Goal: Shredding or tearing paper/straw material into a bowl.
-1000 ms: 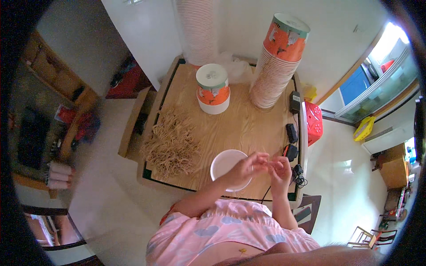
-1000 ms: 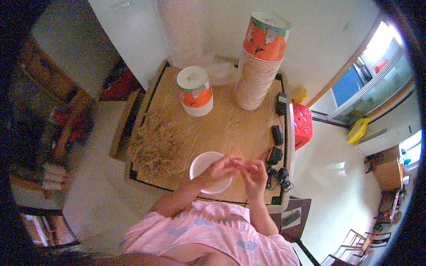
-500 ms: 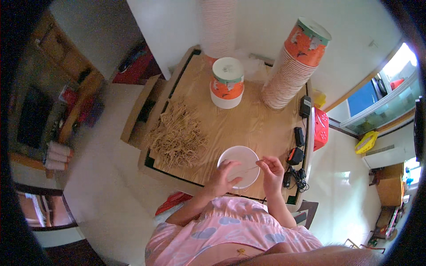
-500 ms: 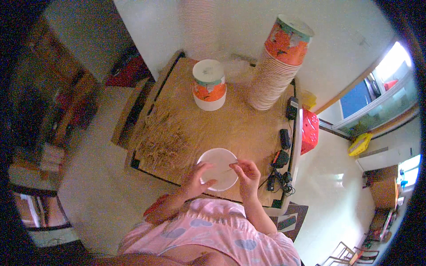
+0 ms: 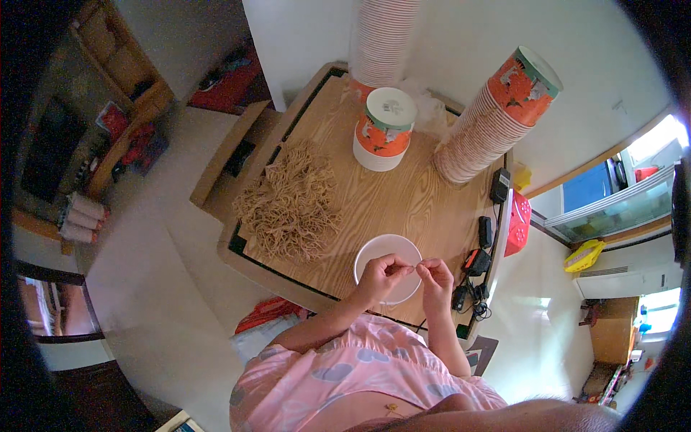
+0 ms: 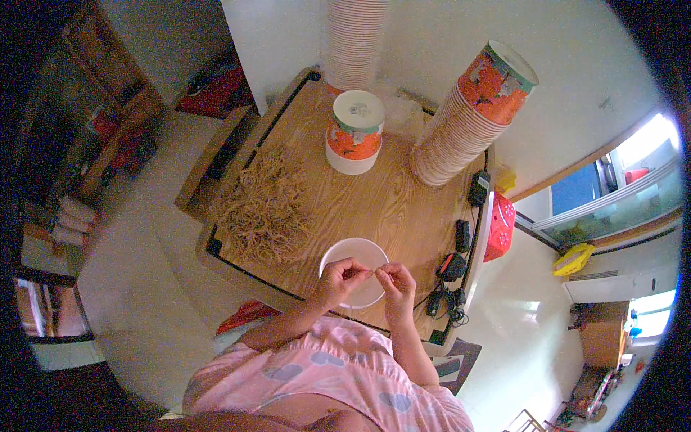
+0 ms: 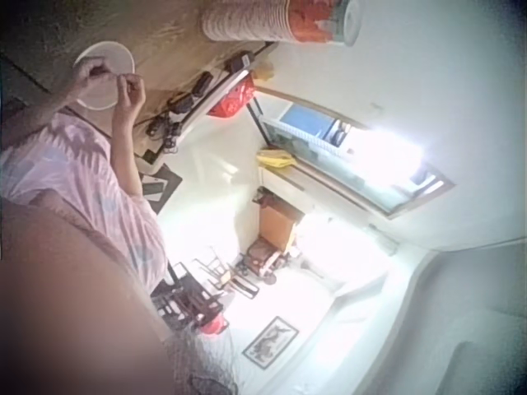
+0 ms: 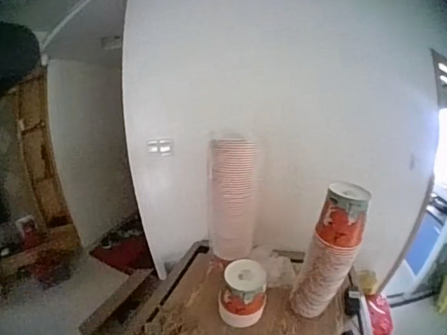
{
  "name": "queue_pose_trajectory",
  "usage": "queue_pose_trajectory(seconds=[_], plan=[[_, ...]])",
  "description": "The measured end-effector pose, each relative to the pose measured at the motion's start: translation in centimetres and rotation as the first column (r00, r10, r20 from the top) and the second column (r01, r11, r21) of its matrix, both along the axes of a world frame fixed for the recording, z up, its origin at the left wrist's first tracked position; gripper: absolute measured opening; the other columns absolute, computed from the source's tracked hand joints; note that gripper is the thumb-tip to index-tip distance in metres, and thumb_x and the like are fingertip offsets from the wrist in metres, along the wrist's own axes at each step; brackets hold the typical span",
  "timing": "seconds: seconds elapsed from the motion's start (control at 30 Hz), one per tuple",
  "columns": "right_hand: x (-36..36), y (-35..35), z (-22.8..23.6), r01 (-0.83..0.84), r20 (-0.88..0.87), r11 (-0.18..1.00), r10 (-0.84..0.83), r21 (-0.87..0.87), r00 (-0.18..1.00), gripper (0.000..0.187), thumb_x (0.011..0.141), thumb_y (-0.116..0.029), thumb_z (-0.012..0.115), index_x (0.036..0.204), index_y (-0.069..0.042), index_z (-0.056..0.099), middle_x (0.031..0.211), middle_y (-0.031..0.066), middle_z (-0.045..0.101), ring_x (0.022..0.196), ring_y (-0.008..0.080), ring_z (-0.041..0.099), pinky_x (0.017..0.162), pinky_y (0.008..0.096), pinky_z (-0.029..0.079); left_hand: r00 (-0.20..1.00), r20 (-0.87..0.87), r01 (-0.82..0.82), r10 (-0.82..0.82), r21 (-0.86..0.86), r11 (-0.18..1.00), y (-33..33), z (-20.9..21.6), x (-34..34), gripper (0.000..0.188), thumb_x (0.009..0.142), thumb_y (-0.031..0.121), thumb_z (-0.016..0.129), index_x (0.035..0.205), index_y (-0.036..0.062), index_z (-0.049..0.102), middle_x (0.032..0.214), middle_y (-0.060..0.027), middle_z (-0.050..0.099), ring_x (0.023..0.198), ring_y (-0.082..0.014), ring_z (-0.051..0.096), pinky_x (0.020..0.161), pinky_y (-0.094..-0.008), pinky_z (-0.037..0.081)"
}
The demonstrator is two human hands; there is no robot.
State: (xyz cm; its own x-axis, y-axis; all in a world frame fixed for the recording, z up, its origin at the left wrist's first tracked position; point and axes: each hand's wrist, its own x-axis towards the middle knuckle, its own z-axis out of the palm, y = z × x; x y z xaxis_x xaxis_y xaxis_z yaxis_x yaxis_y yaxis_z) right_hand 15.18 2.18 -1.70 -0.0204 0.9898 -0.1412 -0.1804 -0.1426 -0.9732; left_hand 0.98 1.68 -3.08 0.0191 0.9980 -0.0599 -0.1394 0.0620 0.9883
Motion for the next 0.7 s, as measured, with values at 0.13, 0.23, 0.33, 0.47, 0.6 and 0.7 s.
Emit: queue_pose_trajectory(seconds=[0.13,0.23,0.33,0.47,0.6,0.7], plan=[[0.5,0.8,-0.6,0.112,-0.002,0.993,-0.112,0.048,0.994,0.006,0.084,-0.003,0.056,0.079,-0.003,0.053,0.079,0.0019,0.055,0.073,0.0090,0.048,0.068,0.0214,0.038,0.999,-0.051,-0.001,-0.001,-0.036,0.999,0.3,0.6,-0.3,0.009,0.078,0.009,0.065,0.081,0.0014,0.064,0.072,-0.0023,0.062,0.064,-0.0067,0.055,0.060,-0.0217,0.045],[1.4,2.1,0.1,0.133,0.071,0.981,-0.144,0.141,0.987,0.021,0.090,-0.017,0.050,0.075,-0.003,0.053,0.075,0.0029,0.056,0.070,0.0110,0.051,0.066,0.0243,0.041,0.982,-0.190,-0.018,0.017,-0.006,1.000,0.4,0.8,-0.9,0.010,0.076,0.010,0.066,0.080,0.0007,0.064,0.069,-0.0016,0.059,0.060,-0.0063,0.050,0.055,-0.0218,0.042],[1.4,2.4,0.4,-0.210,0.308,0.974,0.225,-0.081,0.924,0.047,0.095,-0.037,0.035,0.066,-0.004,0.052,0.059,0.0002,0.049,0.056,0.0102,0.045,0.054,0.0249,0.036,0.973,-0.230,-0.011,0.025,0.060,0.998,0.5,0.2,-0.8,0.012,0.076,0.015,0.069,0.078,0.0037,0.065,0.062,0.0037,0.052,0.054,-0.0047,0.040,0.051,-0.0201,0.035],[1.0,2.6,0.2,-0.301,0.306,0.920,0.370,-0.251,0.877,0.043,0.094,-0.036,0.040,0.065,-0.006,0.050,0.060,-0.0035,0.045,0.056,0.0073,0.040,0.051,0.0223,0.031,0.967,-0.254,0.004,0.023,0.103,0.995,0.5,0.2,-0.8,0.011,0.075,0.014,0.069,0.077,0.0038,0.065,0.061,0.0032,0.049,0.053,-0.0058,0.038,0.049,-0.0220,0.034],[1.2,2.6,-0.1,-0.373,0.207,0.910,0.407,-0.183,0.890,0.035,0.093,-0.030,0.044,0.067,-0.007,0.048,0.063,-0.0046,0.043,0.059,0.0066,0.039,0.052,0.0213,0.030,0.957,-0.287,-0.003,0.039,0.126,0.992,0.6,0.5,-0.9,0.010,0.075,0.013,0.068,0.077,0.0038,0.065,0.060,0.0025,0.048,0.052,-0.0065,0.037,0.047,-0.0236,0.032],[1.5,2.4,-0.2,-0.370,0.231,0.916,0.398,-0.158,0.888,0.027,0.091,-0.024,0.049,0.072,-0.005,0.050,0.065,-0.0040,0.045,0.061,0.0074,0.042,0.055,0.0213,0.033,0.958,-0.284,-0.011,0.049,0.136,0.991,0.5,0.1,-0.8,0.012,0.075,0.015,0.069,0.076,0.0041,0.064,0.059,0.0039,0.047,0.051,-0.0063,0.038,0.047,-0.0233,0.033]])
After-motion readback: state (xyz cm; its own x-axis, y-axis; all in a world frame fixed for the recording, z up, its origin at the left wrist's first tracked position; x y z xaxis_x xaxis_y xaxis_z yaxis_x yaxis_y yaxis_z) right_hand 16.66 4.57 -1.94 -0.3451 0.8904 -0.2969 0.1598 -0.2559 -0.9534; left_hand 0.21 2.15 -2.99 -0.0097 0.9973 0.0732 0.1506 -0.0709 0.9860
